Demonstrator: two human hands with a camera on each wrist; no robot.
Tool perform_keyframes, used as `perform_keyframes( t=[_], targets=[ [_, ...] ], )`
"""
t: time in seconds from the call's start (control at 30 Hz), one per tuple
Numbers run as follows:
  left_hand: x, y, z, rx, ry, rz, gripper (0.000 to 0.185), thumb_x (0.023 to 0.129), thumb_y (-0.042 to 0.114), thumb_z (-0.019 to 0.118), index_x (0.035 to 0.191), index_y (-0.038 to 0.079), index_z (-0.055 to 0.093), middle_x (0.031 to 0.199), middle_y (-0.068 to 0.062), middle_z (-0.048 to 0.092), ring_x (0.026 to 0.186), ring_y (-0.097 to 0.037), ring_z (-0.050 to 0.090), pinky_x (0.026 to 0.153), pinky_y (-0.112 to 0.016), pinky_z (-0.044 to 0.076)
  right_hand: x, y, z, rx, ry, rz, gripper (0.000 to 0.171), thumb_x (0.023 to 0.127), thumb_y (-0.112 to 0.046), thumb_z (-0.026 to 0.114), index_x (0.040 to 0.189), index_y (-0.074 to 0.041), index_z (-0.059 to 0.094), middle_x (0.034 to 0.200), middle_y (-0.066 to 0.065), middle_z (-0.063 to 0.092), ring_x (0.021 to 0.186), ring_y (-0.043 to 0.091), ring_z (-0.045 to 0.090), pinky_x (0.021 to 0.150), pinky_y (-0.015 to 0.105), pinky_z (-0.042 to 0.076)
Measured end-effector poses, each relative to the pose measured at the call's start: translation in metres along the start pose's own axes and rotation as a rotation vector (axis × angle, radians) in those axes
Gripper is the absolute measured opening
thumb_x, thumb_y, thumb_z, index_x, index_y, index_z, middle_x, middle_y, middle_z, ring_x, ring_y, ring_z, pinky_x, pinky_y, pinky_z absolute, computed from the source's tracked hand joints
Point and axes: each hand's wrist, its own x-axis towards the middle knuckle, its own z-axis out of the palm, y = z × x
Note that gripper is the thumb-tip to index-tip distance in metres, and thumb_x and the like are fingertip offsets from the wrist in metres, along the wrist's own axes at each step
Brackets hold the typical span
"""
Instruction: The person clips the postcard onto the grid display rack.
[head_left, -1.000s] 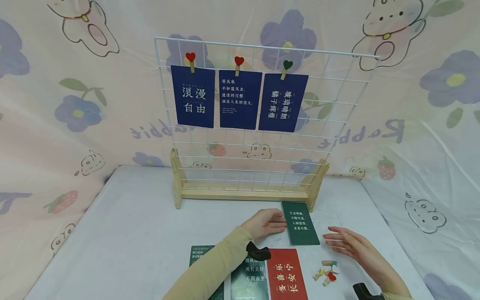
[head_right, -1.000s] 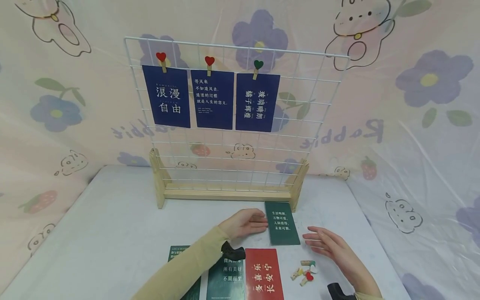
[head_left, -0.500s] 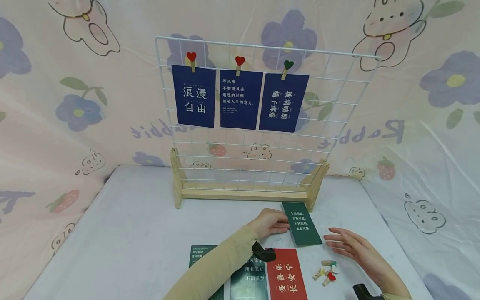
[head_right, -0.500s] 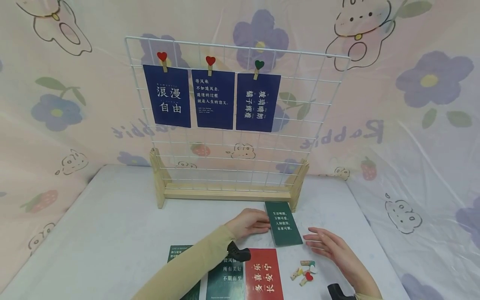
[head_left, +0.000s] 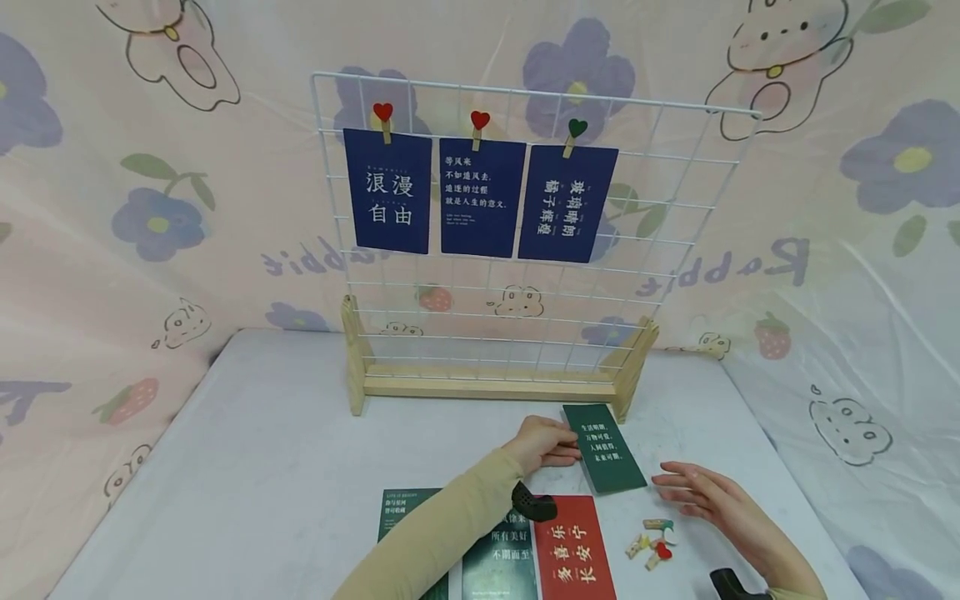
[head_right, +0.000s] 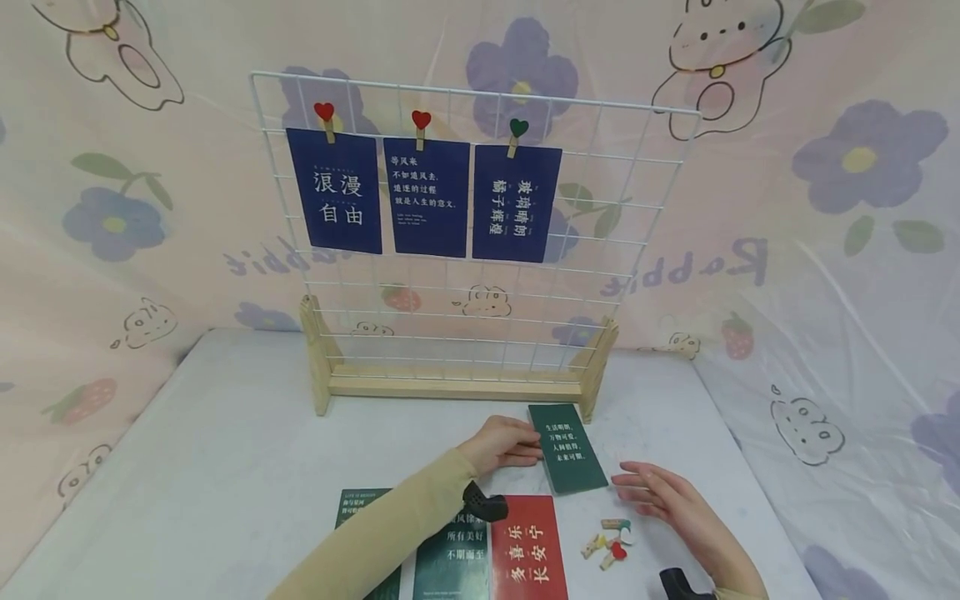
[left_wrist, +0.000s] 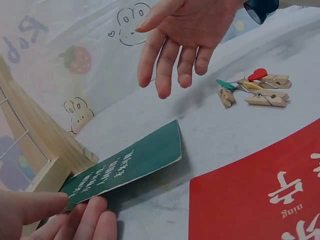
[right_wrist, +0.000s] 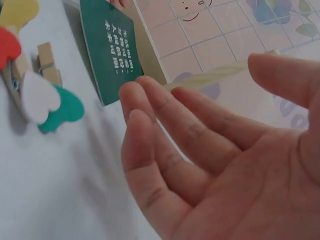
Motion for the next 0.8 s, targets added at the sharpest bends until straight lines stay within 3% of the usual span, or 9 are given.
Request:
perform_keyframes(
  t=[0.23,0.57,0.8],
  targets=[
    [0.0,0.002,0.002,0.011,0.03,0.004,0.023,0.089,-0.001,0.063,0.111,-0.01,0.062,0.095,-0.025,0.068,0.089,-0.033,0.069,0.072,-0.034,0.058,0.0,0.007,-0.003,-0.014,-0.031,0.011,0.063,0.105,-0.041,0.03,0.144,0.008,0.029,0.134,0.022,0.051,0.115,0.024,0.056,0.09,0.028,0.049],
    [0.001,0.0,0.0,0.008,0.038,-0.007,0.02,0.088,-0.001,0.064,0.106,-0.009,0.064,0.091,-0.024,0.069,0.086,-0.032,0.069,0.071,-0.034,0.058,0.0,0.017,-0.003,-0.064,0.035,0.113,0.064,0.104,-0.043,0.035,0.139,0.009,0.038,0.127,0.017,0.058,0.108,0.024,0.058,0.081,0.03,0.049],
    [0.0,0.002,-0.002,0.011,0.047,-0.007,0.02,0.088,-0.001,0.064,0.106,-0.009,0.064,0.093,-0.024,0.069,0.084,-0.029,0.07,0.071,-0.034,0.058,0.0,0.023,-0.005,-0.109,0.002,0.116,0.059,0.103,-0.04,0.039,0.135,0.01,0.043,0.123,0.017,0.061,0.102,0.025,0.057,0.076,0.032,0.046]
  ],
)
